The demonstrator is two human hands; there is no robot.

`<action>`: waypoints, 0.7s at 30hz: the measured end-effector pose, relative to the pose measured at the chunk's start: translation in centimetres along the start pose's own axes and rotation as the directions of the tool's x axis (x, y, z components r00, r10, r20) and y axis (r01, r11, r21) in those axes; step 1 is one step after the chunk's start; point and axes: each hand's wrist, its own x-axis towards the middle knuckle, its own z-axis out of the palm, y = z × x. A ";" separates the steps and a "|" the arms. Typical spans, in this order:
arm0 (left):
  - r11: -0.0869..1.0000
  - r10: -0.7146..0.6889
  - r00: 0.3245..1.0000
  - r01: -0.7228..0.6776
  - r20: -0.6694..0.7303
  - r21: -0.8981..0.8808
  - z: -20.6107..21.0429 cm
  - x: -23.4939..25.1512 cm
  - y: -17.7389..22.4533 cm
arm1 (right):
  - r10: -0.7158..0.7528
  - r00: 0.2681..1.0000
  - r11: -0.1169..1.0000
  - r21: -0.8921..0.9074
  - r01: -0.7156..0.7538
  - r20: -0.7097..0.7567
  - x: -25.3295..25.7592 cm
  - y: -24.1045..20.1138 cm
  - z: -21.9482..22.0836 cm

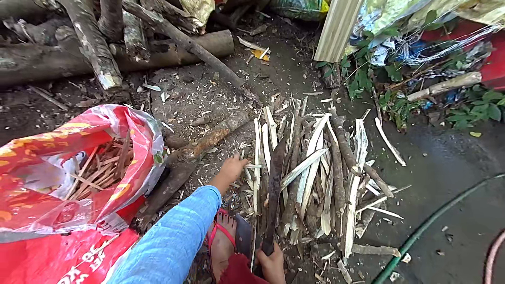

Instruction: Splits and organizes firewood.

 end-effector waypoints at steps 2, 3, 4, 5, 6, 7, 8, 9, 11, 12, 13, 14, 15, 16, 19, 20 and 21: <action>0.995 0.019 0.999 -0.024 -0.047 -0.102 0.1 -0.6 -0.7 | -0.003 1.000 1.000 0.000 0.003 0.005 0.0 0.1 0.0; 0.987 0.017 0.997 -0.029 -0.071 -0.161 0.3 -1.1 -1.1 | -0.003 1.000 1.000 -0.008 0.003 0.007 0.0 0.1 -0.1; 0.976 0.008 0.996 -0.027 -0.088 -0.216 0.4 -1.6 -1.4 | -0.003 1.000 1.000 -0.016 0.004 0.012 0.0 0.1 -0.1; 0.966 -0.001 0.996 -0.023 -0.092 -0.257 0.4 -2.3 -1.7 | -0.005 1.000 1.000 -0.026 0.006 0.014 0.1 0.1 -0.2; 0.958 -0.007 0.996 -0.018 -0.086 -0.286 0.5 -3.0 -1.9 | -0.006 1.000 0.999 -0.034 0.006 0.014 0.1 0.1 -0.2; 0.956 -0.011 0.998 -0.010 -0.069 -0.294 0.7 -3.7 -2.1 | -0.004 1.000 0.999 -0.041 0.005 0.016 0.1 0.1 -0.2; 0.957 -0.007 0.999 -0.007 -0.049 -0.290 1.0 -4.3 -2.3 | -0.002 1.000 0.999 -0.044 0.002 0.019 0.1 0.2 -0.2; 0.961 0.006 1.000 -0.014 -0.030 -0.277 1.5 -4.7 -2.4 | 0.000 1.000 0.999 -0.045 0.001 0.022 0.2 0.3 -0.2; 0.976 0.020 1.000 -0.016 0.016 -0.216 2.6 -5.2 -2.2 | 0.000 1.000 0.999 -0.037 0.000 0.025 0.2 0.5 -0.1; 0.984 0.015 0.999 -0.008 0.039 -0.176 3.2 -5.3 -1.9 | 0.000 1.000 0.999 -0.038 0.001 0.027 0.2 0.5 0.0; 0.992 0.012 0.999 -0.006 0.051 -0.126 3.9 -5.4 -1.5 | 0.004 1.000 0.999 -0.042 -0.003 0.028 0.1 0.4 0.0; 0.997 0.016 0.998 -0.012 0.057 -0.077 4.5 -5.4 -1.2 | 0.009 1.000 0.999 -0.051 -0.008 0.027 0.1 0.3 0.0; 0.999 0.023 0.998 -0.021 0.063 -0.040 4.9 -5.4 -0.9 | 0.014 1.000 0.998 -0.056 -0.012 0.026 0.2 0.3 0.1; 1.000 0.028 0.998 -0.027 0.060 -0.015 5.3 -5.4 -0.7 | 0.016 1.000 0.998 -0.058 -0.015 0.024 0.2 0.3 0.1; 1.000 -0.005 0.998 0.004 0.068 0.015 5.6 -5.4 -0.1 | 0.031 0.999 0.998 -0.047 -0.030 0.024 0.0 0.1 0.0; 1.000 -0.014 0.997 0.013 0.070 0.015 5.5 -5.5 0.0 | 0.034 0.999 0.998 -0.045 -0.033 0.023 0.0 0.0 0.0; 1.000 -0.019 0.997 0.019 0.075 0.006 5.4 -5.6 0.0 | 0.030 0.999 0.999 -0.045 -0.029 0.022 -0.1 -0.1 0.1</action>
